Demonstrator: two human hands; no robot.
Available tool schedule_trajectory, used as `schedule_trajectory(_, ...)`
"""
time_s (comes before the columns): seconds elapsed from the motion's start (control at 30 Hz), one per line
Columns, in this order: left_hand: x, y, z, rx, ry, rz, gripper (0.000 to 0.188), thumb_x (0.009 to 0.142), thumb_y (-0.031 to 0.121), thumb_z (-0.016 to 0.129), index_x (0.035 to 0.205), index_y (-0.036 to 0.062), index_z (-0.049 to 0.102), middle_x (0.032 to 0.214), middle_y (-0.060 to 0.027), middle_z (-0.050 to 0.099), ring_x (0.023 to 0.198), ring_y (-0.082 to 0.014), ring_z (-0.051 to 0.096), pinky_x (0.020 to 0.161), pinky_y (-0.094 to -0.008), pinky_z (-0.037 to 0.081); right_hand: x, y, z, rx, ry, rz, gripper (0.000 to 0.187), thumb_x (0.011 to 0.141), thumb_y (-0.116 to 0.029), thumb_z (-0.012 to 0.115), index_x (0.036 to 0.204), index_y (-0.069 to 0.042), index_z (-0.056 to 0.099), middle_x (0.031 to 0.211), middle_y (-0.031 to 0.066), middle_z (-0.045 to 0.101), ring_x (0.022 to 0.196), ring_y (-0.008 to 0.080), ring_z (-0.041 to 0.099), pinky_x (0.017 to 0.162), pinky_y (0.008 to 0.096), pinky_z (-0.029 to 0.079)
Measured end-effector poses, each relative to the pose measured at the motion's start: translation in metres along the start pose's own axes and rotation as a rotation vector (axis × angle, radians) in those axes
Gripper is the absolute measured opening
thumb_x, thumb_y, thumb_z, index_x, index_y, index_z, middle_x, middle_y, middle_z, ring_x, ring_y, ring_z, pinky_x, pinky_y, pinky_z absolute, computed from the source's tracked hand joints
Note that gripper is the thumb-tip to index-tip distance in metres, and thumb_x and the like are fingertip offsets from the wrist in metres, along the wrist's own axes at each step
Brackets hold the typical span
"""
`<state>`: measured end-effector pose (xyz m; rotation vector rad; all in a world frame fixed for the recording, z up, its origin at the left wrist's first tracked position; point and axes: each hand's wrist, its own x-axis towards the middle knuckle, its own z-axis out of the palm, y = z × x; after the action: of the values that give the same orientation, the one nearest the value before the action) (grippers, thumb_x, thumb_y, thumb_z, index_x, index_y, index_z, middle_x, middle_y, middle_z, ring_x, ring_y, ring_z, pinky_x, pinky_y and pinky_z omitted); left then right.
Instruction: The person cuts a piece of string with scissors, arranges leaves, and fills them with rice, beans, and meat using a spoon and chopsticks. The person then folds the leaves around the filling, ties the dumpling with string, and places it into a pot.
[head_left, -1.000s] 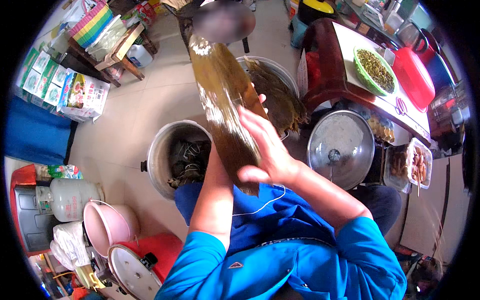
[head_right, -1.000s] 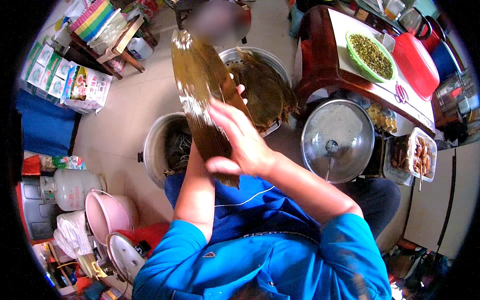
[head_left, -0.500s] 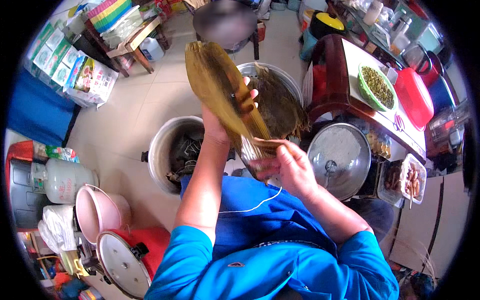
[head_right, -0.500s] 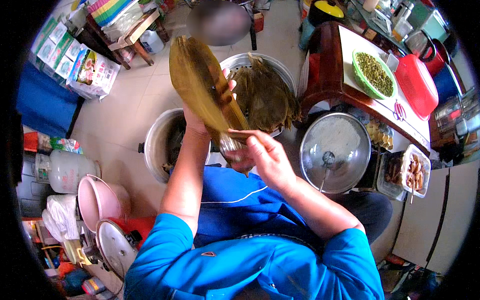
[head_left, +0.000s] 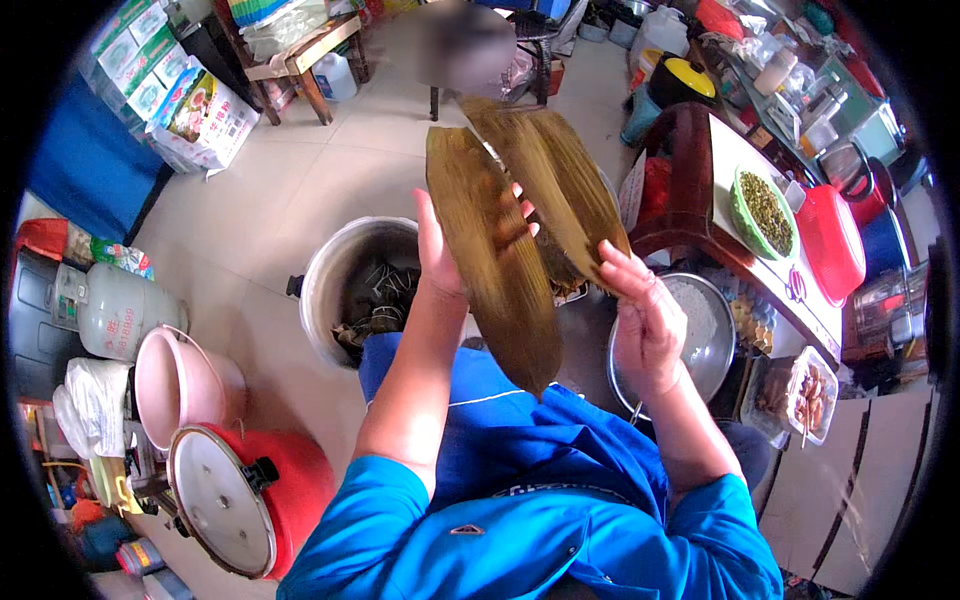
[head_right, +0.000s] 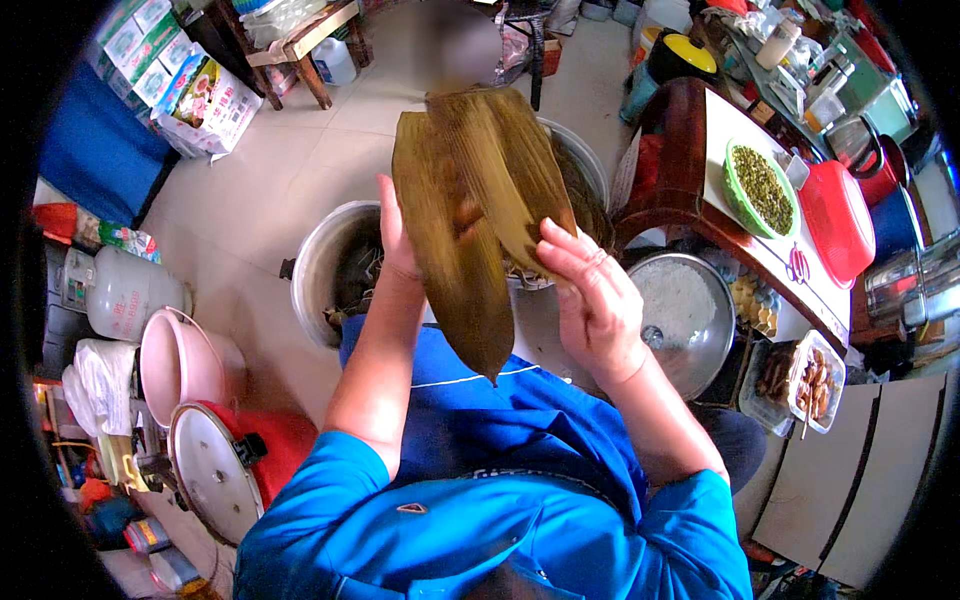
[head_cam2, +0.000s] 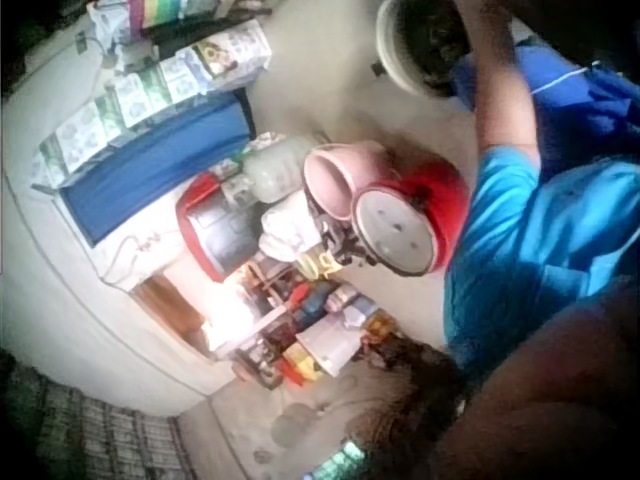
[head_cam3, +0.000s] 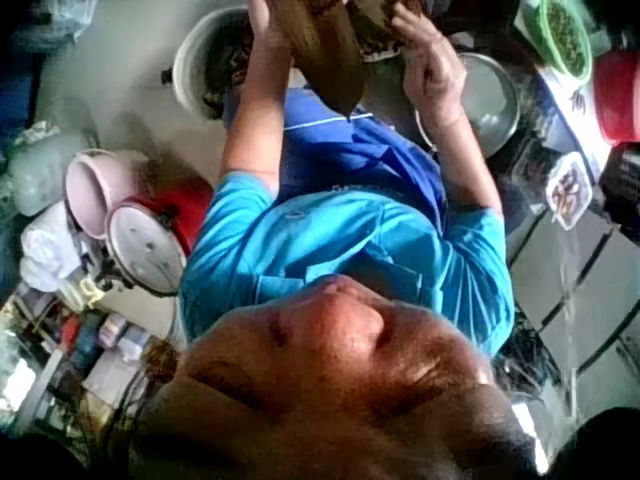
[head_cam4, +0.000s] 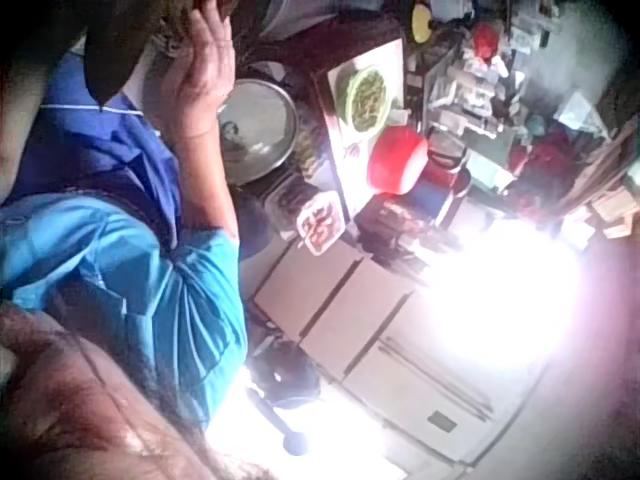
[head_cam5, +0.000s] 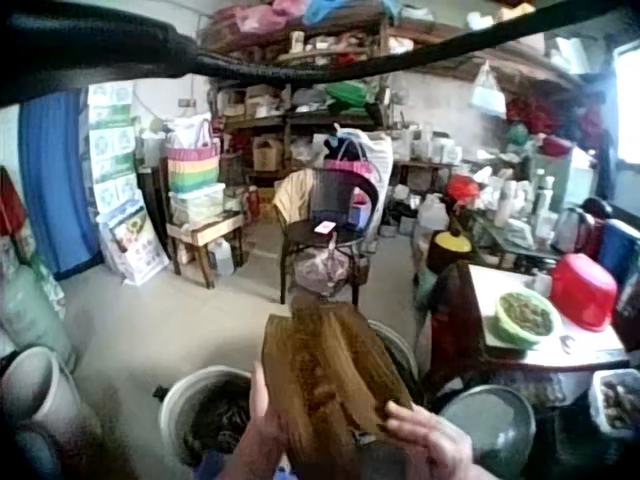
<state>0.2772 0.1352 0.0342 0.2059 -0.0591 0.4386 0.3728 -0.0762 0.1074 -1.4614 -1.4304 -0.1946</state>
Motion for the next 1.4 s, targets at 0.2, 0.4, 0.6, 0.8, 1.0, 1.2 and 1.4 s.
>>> schedule_trajectory(0.2,0.006,-0.008,-0.009,-0.073,0.009,0.058,0.082,0.085,0.072,0.022,0.131,0.0056,0.041,0.124,-0.0182,0.050,0.111,-0.0355,0.050,0.091,-0.0527,0.043,-0.024,0.021,0.003,-0.286,-0.324,-0.182,0.039,0.069,-0.004,0.060,0.108,-0.001,0.060,0.120,0.0203,0.055,0.110,0.0341,0.055,0.097,0.0432,0.043)
schedule_trajectory(0.4,0.014,-0.006,-0.016,0.047,0.071,0.113,0.075,0.088,0.066,0.027,0.129,0.0060,0.043,0.120,-0.0148,0.053,0.107,-0.0295,0.052,0.091,-0.0443,0.044,-0.050,0.036,0.011,-0.364,-0.453,-0.229,0.041,0.067,-0.008,0.063,0.108,-0.002,0.060,0.121,0.0178,0.054,0.114,0.0347,0.052,0.095,0.0399,0.045)
schedule_trajectory(0.6,0.017,-0.006,-0.020,0.081,0.169,0.133,0.073,0.088,0.065,0.030,0.130,0.0068,0.043,0.121,-0.0132,0.053,0.106,-0.0287,0.053,0.091,-0.0444,0.044,-0.061,0.034,0.010,-0.452,-0.571,-0.161,0.044,0.071,-0.017,0.064,0.113,-0.006,0.059,0.129,0.0179,0.048,0.120,0.0373,0.045,0.099,0.0418,0.041)
schedule_trajectory(0.8,0.009,-0.008,0.010,0.133,0.105,0.085,0.078,0.087,0.067,0.031,0.132,0.0043,0.039,0.124,-0.0162,0.051,0.109,-0.0307,0.053,0.093,-0.0451,0.044,-0.026,0.041,-0.005,-0.201,-0.474,0.057,0.089,0.074,-0.062,0.058,0.141,-0.012,0.030,0.146,0.0193,0.023,0.135,0.0447,0.015,0.105,0.0612,0.013)
schedule_trajectory(1.0,0.007,-0.021,0.013,0.357,0.179,0.166,0.081,0.087,0.068,0.022,0.137,0.0050,0.034,0.135,-0.0134,0.043,0.122,-0.0272,0.043,0.103,-0.0420,0.034,0.043,0.060,0.074,-0.777,-0.496,-0.215,0.053,0.081,-0.028,0.055,0.130,-0.008,0.046,0.137,0.0077,0.042,0.132,0.0219,0.032,0.109,0.0512,0.015)
schedule_trajectory(1.2,-0.010,0.000,-0.002,0.529,0.156,0.263,0.050,0.098,0.035,0.028,0.134,0.0017,0.036,0.132,-0.0125,0.046,0.121,-0.0246,0.045,0.105,-0.0394,0.032,0.054,0.049,0.087,-0.675,-0.433,-0.239,0.051,0.081,-0.028,0.056,0.127,-0.008,0.049,0.136,0.0085,0.043,0.130,0.0228,0.035,0.109,0.0512,0.018)
schedule_trajectory(1.4,-0.036,0.025,-0.009,0.420,0.158,0.391,0.060,0.095,0.044,0.026,0.142,0.0062,0.022,0.144,-0.0124,0.028,0.133,-0.0254,0.027,0.110,-0.0414,0.021,0.061,0.012,0.125,-0.496,-0.222,-0.432,0.039,0.080,-0.022,0.045,0.115,-0.006,0.055,0.131,0.0114,0.047,0.127,0.0253,0.039,0.108,0.0515,0.022)
